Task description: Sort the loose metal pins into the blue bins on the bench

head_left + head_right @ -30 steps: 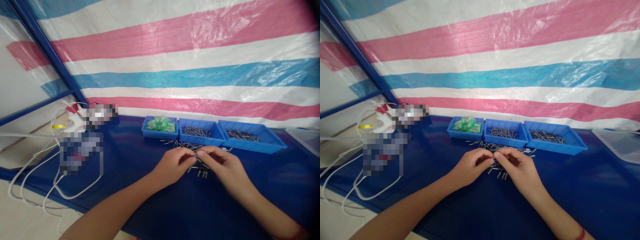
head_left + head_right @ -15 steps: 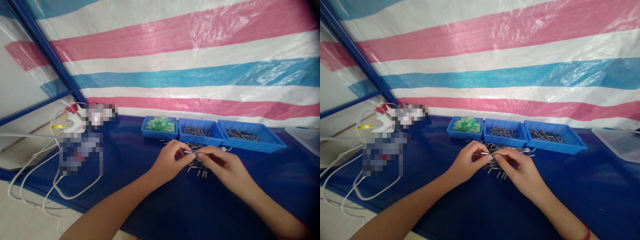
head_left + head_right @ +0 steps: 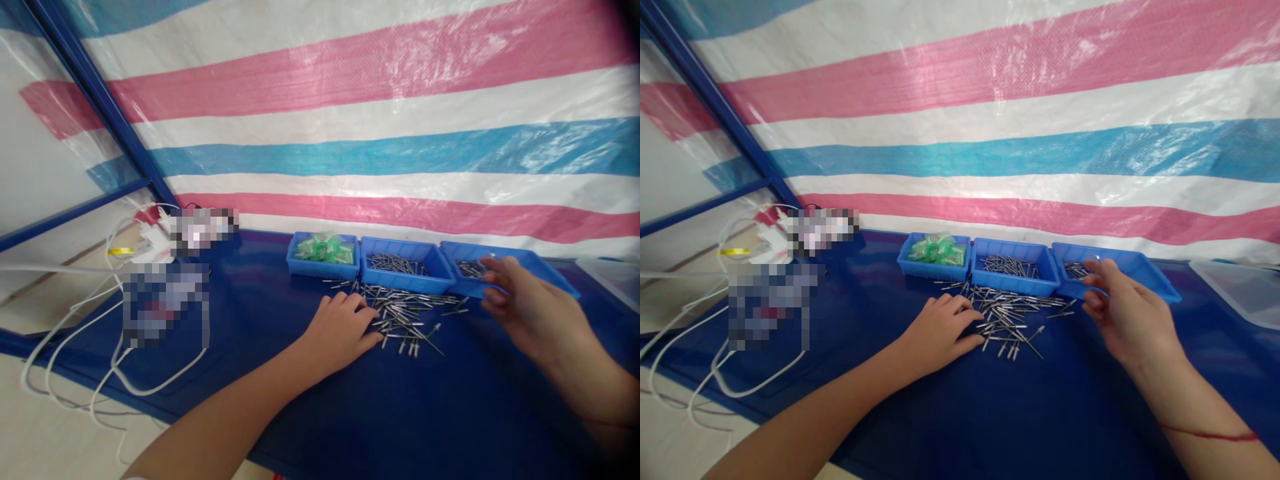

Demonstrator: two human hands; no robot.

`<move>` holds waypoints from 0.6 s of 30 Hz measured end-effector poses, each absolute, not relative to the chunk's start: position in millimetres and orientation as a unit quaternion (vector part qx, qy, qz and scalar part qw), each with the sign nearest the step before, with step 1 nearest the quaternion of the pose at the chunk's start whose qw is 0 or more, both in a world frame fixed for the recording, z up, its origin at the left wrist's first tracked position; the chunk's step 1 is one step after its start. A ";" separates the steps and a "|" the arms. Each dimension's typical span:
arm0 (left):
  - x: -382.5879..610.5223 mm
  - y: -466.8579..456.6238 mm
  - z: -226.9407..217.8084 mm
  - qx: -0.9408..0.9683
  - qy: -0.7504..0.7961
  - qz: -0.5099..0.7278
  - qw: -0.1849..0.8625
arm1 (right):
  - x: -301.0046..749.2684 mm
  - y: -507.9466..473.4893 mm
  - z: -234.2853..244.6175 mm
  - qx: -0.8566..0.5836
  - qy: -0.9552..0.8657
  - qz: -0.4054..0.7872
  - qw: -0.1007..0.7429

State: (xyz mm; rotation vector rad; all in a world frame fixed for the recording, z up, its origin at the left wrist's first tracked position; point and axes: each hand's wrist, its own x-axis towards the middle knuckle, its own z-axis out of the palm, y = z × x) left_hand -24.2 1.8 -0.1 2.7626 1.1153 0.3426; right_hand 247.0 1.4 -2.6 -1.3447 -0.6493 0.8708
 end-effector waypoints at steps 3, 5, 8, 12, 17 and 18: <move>-22.8 2.1 1.6 0.924 0.366 0.094 0.054 | 252.3 3.0 -3.6 -0.600 -0.272 0.404 0.635; -22.1 3.0 2.9 0.926 0.365 0.082 0.045 | 249.2 2.6 -4.0 -0.599 -0.275 0.413 0.629; -21.8 4.7 2.3 0.929 0.362 0.071 0.034 | 236.5 -1.1 -4.1 -0.590 -0.311 0.422 0.614; -22.0 7.4 -3.9 0.930 0.360 0.075 0.012 | 213.8 -10.1 -4.3 -0.596 -0.397 0.413 0.562; -20.6 6.6 -5.7 0.931 0.359 0.063 -0.025 | 194.8 -18.2 -7.1 -0.614 -0.558 0.330 0.449; -20.0 5.5 -3.8 0.931 0.359 0.059 -0.030 | 192.1 -19.3 -8.1 -0.612 -0.590 0.304 0.430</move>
